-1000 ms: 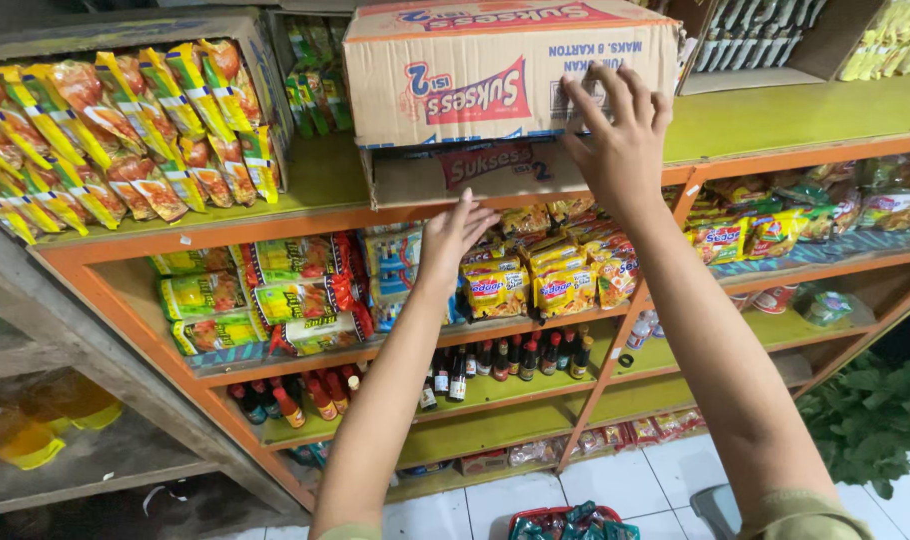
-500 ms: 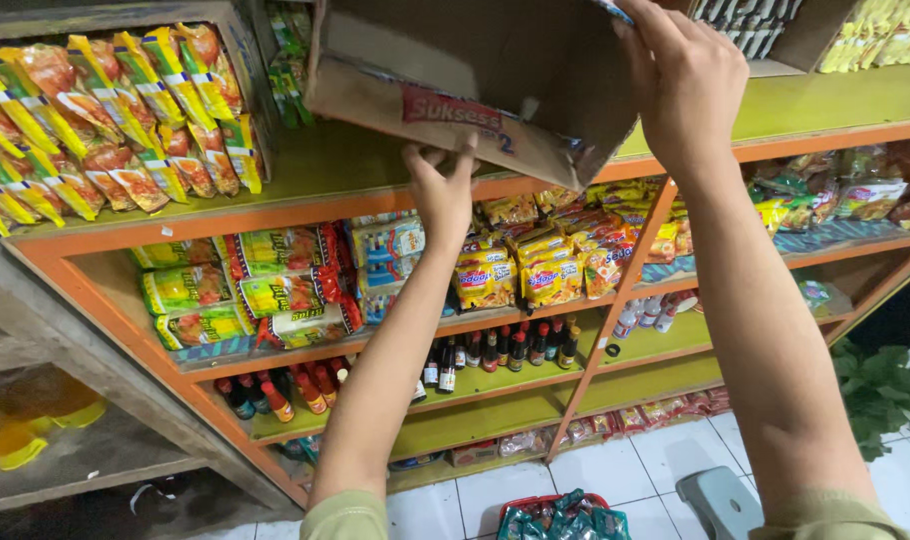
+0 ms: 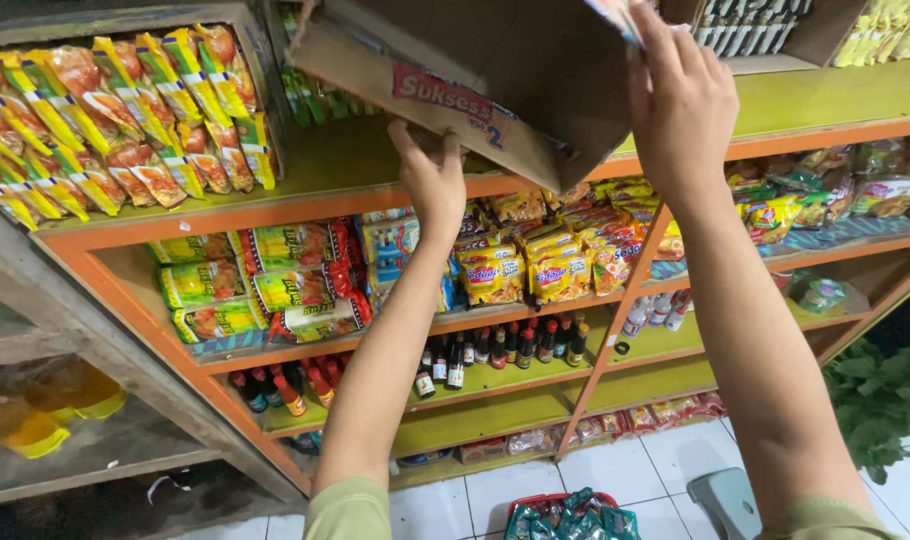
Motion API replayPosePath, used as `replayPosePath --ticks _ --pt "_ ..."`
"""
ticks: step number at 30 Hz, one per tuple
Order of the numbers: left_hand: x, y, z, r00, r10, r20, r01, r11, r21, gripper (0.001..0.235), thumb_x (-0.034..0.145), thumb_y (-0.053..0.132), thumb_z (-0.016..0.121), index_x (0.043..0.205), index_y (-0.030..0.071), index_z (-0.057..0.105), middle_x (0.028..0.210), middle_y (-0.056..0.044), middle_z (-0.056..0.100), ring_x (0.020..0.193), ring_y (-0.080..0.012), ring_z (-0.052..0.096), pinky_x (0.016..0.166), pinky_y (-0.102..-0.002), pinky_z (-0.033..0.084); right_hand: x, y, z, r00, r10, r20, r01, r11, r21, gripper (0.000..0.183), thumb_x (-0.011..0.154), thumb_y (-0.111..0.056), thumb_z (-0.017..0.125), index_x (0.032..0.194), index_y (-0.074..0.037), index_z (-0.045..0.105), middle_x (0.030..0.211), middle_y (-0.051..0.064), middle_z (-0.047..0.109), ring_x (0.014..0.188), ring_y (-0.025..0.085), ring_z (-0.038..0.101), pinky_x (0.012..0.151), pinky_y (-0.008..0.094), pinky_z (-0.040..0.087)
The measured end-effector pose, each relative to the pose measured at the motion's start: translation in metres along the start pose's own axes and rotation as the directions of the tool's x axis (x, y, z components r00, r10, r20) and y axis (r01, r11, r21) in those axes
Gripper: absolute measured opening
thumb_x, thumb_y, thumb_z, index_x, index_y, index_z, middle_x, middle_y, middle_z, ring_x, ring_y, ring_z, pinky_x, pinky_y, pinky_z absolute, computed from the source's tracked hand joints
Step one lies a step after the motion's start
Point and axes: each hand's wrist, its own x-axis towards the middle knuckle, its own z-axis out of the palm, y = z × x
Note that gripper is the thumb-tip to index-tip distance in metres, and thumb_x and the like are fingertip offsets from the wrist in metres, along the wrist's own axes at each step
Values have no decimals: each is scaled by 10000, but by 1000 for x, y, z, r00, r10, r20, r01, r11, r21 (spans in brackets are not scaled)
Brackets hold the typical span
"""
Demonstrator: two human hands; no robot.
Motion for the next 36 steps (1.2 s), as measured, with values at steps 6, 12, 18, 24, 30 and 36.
replayPosePath --ticks 6,12,18,24,30,36 --pt "83 39 5 911 386 141 -409 810 420 481 1070 159 626 1517 162 449 1358 -104 652 1152 -321 697 940 -418 592 -42 35 20 874 437 211 -482 728 488 167 1198 -132 538 1327 -36 582 1006 116 669 955 176 688 937 333 594" --pt "86 40 -10 797 399 454 -601 597 531 653 980 30 663 1573 160 424 1474 -102 572 1351 -296 557 1141 -471 439 -132 -15 76 529 799 284 -575 92 813 173 1193 -162 542 1329 -57 555 1016 61 583 846 156 515 707 333 426" --pt "59 21 -19 847 313 431 -522 641 563 565 933 67 701 1473 118 543 1537 -179 463 1409 -394 405 1157 -508 333 -127 -85 84 345 778 525 -426 -368 826 291 1090 -212 461 1335 -120 335 1051 53 569 920 194 614 770 390 546" --pt "13 4 -18 775 176 607 -465 810 358 371 992 184 700 1350 92 663 1549 -139 500 1464 -340 398 1230 -493 265 -143 -115 101 304 673 675 -379 -565 733 243 1058 -199 476 1194 -101 300 1051 98 565 961 227 675 908 471 589" --pt "-37 5 -27 738 152 658 -525 741 418 489 949 312 731 1347 42 643 1390 -129 632 1359 -280 532 1242 -515 253 -185 -114 136 366 469 804 -431 -680 593 192 1098 -163 565 1157 -78 403 1001 54 549 902 183 599 932 478 585" --pt "-41 -14 -44 751 92 654 -502 723 474 525 910 320 756 1318 14 629 1355 -141 642 1315 -297 552 1209 -513 293 -177 -101 109 166 179 970 -789 -566 240 276 1057 -268 512 1131 -7 565 1036 143 710 938 251 744 802 399 618"
